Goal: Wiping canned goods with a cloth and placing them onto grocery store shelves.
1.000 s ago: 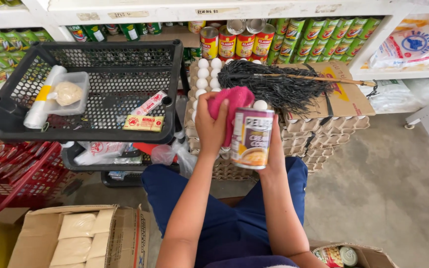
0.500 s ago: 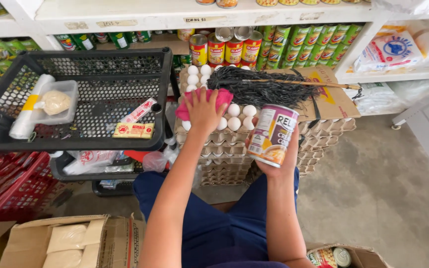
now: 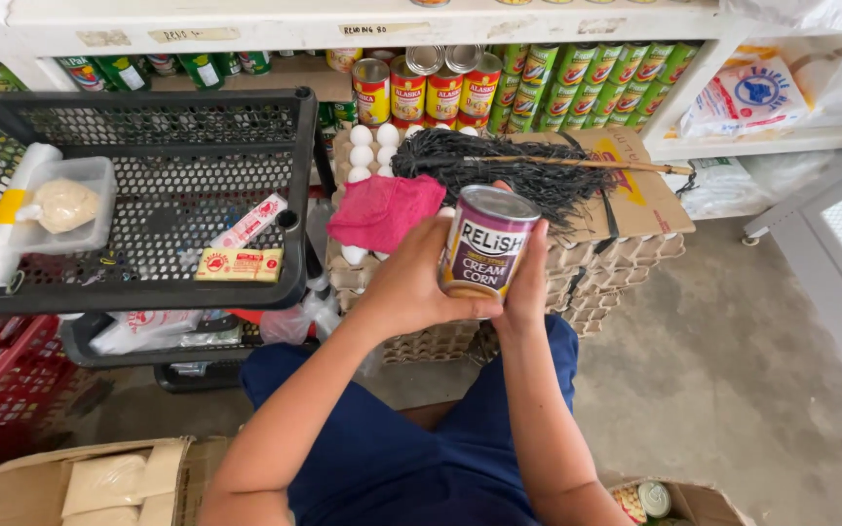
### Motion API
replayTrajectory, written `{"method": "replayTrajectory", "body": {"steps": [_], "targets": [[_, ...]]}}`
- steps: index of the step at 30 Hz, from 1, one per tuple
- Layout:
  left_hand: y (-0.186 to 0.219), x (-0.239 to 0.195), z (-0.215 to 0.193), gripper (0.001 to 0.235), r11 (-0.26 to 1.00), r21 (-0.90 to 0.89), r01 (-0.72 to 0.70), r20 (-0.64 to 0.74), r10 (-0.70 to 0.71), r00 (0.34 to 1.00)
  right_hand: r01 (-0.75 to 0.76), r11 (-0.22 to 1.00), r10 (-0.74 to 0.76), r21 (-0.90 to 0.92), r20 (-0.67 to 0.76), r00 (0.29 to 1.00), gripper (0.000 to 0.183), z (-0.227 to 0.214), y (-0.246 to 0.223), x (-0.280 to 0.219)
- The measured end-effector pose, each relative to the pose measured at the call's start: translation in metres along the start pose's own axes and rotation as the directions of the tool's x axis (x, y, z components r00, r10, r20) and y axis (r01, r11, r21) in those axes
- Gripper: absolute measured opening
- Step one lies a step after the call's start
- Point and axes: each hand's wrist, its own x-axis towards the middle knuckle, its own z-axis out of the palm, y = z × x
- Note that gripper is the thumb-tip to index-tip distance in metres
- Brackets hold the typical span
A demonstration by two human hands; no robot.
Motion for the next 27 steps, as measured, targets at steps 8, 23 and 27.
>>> {"method": "replayTrajectory", "body": {"steps": [8, 23, 27], "targets": [[-0.032, 0.053, -0.054, 0.082, 0.994, -0.109, -0.031, -0.214, 0.007, 0.977, 0.0, 0.993, 0.023, -0.121, 0.189, 0.982, 0.061, 0.013, 0.034, 0.105], [-0.141, 0.309, -0.23, 0.069, 0.984, 0.155, -0.087, -0.563, 0.16, 0.811, 0.453, 0.559, -0.197, -0.694, 0.42, 0.886, 0.065, 0.054, 0.039, 0.37], [-0.172, 0.353, -0.251, 0.073, 0.99, 0.057, -0.127, -0.59, 0.136, 0.796, 0.485, 0.23, -0.424, -0.844, 0.362, 0.83, 0.075, 0.032, 0.052, 0.422]]}}
